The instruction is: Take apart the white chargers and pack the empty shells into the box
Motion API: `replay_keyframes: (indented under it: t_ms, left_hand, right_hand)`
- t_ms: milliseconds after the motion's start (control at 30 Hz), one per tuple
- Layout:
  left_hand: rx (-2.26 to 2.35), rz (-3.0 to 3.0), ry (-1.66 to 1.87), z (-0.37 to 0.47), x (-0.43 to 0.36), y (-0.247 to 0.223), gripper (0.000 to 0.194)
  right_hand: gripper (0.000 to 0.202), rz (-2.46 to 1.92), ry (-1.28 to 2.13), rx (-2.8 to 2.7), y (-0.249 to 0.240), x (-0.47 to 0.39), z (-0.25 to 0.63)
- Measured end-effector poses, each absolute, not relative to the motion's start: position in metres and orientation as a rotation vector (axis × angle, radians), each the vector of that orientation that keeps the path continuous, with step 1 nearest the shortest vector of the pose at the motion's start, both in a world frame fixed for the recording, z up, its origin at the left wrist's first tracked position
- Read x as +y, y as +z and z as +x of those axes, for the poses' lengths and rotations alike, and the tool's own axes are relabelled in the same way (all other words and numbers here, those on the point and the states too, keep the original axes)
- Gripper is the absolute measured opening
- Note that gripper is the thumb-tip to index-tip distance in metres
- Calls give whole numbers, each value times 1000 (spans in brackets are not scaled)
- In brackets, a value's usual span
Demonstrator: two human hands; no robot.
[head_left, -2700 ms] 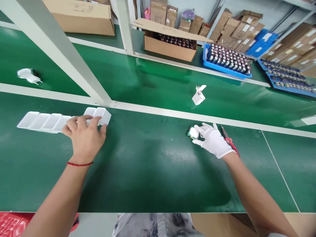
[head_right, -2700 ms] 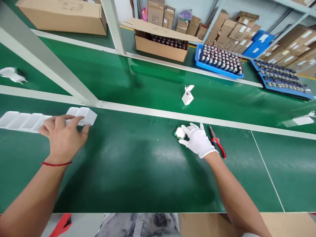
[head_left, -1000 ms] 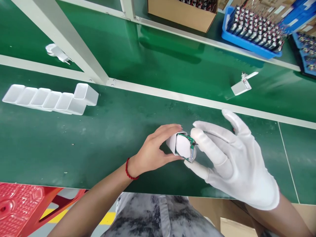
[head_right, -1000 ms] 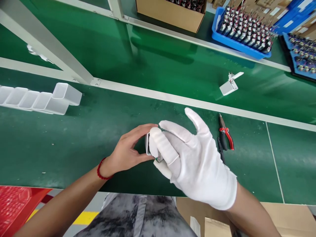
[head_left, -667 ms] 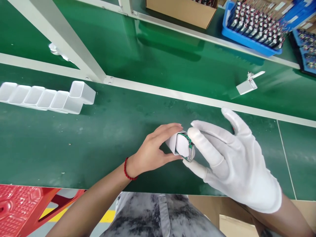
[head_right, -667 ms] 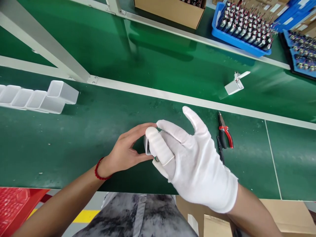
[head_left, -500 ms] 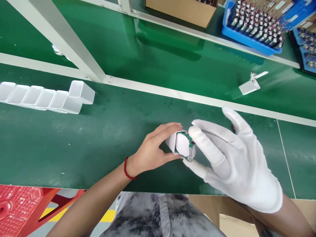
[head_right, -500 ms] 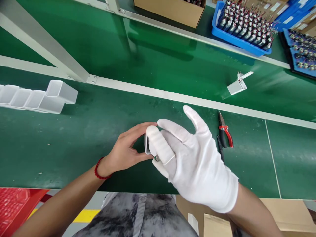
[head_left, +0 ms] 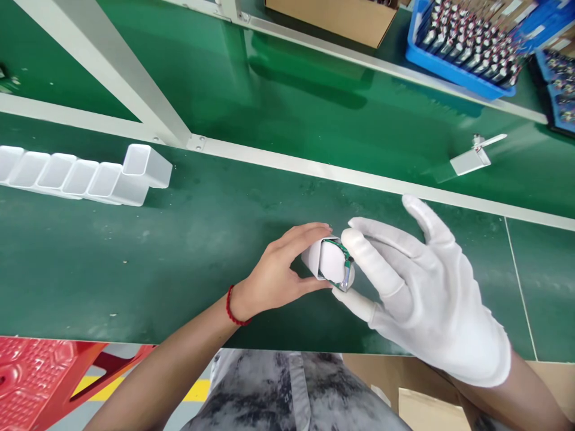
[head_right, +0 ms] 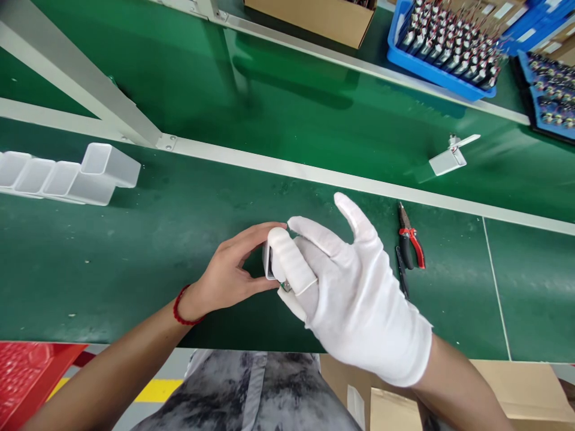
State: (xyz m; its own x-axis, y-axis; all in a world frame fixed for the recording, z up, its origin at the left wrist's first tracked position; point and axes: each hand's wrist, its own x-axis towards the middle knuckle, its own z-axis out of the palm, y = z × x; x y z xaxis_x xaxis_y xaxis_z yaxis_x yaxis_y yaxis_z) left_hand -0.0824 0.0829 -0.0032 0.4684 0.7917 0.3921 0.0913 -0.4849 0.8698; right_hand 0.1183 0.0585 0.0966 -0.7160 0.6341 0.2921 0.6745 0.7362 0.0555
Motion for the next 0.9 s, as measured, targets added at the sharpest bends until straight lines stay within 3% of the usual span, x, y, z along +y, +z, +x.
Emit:
replay_keyframes:
  t_ms: [200, 900]
  left_hand:
    - [760, 1899, 1039, -83, 83, -1, 62]
    - [765, 1896, 1011, -84, 83, -2, 61]
  right_hand:
    - [43, -1090, -204, -2693, 96, 57, 118]
    - [50, -1143, -246, -2781, 95, 56, 110]
